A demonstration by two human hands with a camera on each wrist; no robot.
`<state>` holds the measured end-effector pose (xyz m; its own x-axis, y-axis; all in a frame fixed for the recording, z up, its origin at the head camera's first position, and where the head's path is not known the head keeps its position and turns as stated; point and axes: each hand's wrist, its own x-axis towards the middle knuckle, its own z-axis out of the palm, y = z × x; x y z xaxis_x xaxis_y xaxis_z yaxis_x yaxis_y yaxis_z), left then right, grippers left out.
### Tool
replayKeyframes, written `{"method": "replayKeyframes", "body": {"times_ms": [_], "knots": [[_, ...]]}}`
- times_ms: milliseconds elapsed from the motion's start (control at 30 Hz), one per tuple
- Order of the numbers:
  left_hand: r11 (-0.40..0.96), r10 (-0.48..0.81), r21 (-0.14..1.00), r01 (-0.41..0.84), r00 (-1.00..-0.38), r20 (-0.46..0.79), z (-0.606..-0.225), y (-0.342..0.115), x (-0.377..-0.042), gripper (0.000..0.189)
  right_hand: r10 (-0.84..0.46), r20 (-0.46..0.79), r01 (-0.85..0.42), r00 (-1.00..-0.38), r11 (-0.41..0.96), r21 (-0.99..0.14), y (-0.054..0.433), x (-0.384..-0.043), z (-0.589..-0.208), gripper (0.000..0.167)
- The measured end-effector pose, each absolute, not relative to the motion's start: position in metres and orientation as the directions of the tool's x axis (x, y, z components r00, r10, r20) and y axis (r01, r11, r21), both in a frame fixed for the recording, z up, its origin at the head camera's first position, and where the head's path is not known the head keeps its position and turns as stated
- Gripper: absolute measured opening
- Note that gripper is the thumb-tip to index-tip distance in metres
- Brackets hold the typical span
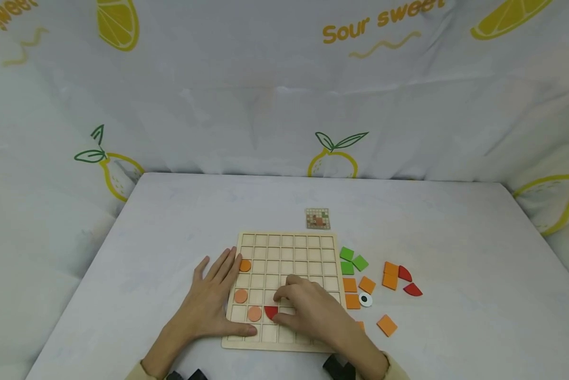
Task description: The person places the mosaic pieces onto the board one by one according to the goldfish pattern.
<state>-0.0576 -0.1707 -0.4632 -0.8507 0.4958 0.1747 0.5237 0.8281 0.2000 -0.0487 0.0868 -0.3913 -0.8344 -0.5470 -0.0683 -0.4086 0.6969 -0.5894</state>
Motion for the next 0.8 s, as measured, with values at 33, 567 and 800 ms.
{"method": "replayKeyframes", "body": {"times_ms": [33,567,800], "knots": [[0.828,0.496,0.202,0.523,-0.851,0.173,-0.463,-0.17,-0.058,0.142,-0.544,-0.07,-0.405,-0.836,0.698,-0.59,0.088,-0.049,-0.39,0.024],[0.822,0.498,0.211,0.529,-0.848,0.182,-0.461,-0.17,-0.058,0.142,-0.355,-0.111,-0.243,-0.928,0.805,-0.54,0.141,-0.047,-0.373,0.026],[0.822,0.497,0.214,0.527,-0.849,0.181,-0.462,-0.17,-0.057,0.142,-0.323,-0.098,-0.231,-0.941,0.828,-0.511,0.166,-0.044,-0.371,0.027]]}}
